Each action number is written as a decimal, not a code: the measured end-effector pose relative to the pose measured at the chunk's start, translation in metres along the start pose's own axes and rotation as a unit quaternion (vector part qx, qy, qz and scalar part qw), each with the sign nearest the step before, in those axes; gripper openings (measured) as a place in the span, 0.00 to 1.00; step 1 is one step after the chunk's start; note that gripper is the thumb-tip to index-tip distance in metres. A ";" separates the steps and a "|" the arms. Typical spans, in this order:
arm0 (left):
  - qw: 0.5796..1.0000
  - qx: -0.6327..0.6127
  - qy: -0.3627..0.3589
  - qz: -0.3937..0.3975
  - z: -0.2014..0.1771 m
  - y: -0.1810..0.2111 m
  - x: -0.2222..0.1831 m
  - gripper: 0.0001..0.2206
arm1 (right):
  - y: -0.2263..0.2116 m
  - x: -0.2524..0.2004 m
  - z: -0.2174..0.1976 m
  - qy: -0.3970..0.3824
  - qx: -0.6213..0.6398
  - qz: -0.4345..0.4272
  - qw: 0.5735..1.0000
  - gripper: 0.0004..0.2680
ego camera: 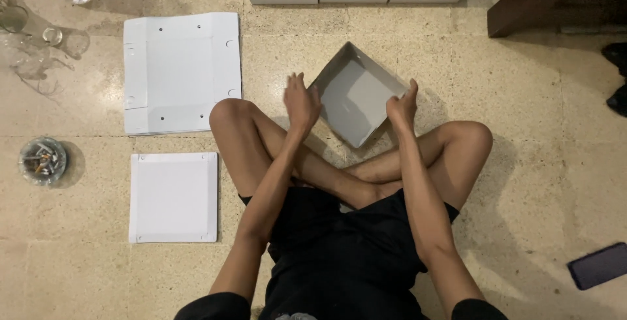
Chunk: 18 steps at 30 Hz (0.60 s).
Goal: Assembling cardboard boxes by folding pre-scored templates and tucking in flaps.
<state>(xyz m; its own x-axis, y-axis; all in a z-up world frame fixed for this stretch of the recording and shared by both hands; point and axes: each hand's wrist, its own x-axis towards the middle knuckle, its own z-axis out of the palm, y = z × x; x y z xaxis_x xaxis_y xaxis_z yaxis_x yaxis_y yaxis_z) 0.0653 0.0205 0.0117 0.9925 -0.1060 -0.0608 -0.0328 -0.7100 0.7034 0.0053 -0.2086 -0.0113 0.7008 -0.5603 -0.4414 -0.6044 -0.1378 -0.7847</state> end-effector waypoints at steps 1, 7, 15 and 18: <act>1.000 -0.002 0.000 0.002 -0.009 0.009 -0.016 0.22 | -0.001 -0.014 -0.004 0.002 0.000 -0.001 1.000 0.23; 0.962 0.120 -0.084 0.228 0.003 -0.018 -0.080 0.23 | 0.043 -0.055 -0.006 -0.046 -0.066 -0.031 0.996 0.27; 0.899 0.322 -0.151 0.255 0.057 -0.076 -0.084 0.11 | 0.026 -0.118 -0.019 -0.004 -0.237 -0.400 0.885 0.20; 0.909 0.305 -0.153 0.239 0.054 -0.070 -0.086 0.08 | 0.071 -0.086 -0.020 0.027 -0.387 -0.457 0.800 0.16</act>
<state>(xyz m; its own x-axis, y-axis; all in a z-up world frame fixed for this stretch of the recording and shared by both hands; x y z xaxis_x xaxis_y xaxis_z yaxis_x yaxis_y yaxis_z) -0.0237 0.0413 -0.0708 0.7710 -0.6271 -0.1110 -0.6042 -0.7754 0.1839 -0.1057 -0.1865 -0.0201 0.9795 0.0325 0.1986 0.0837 -0.9634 -0.2547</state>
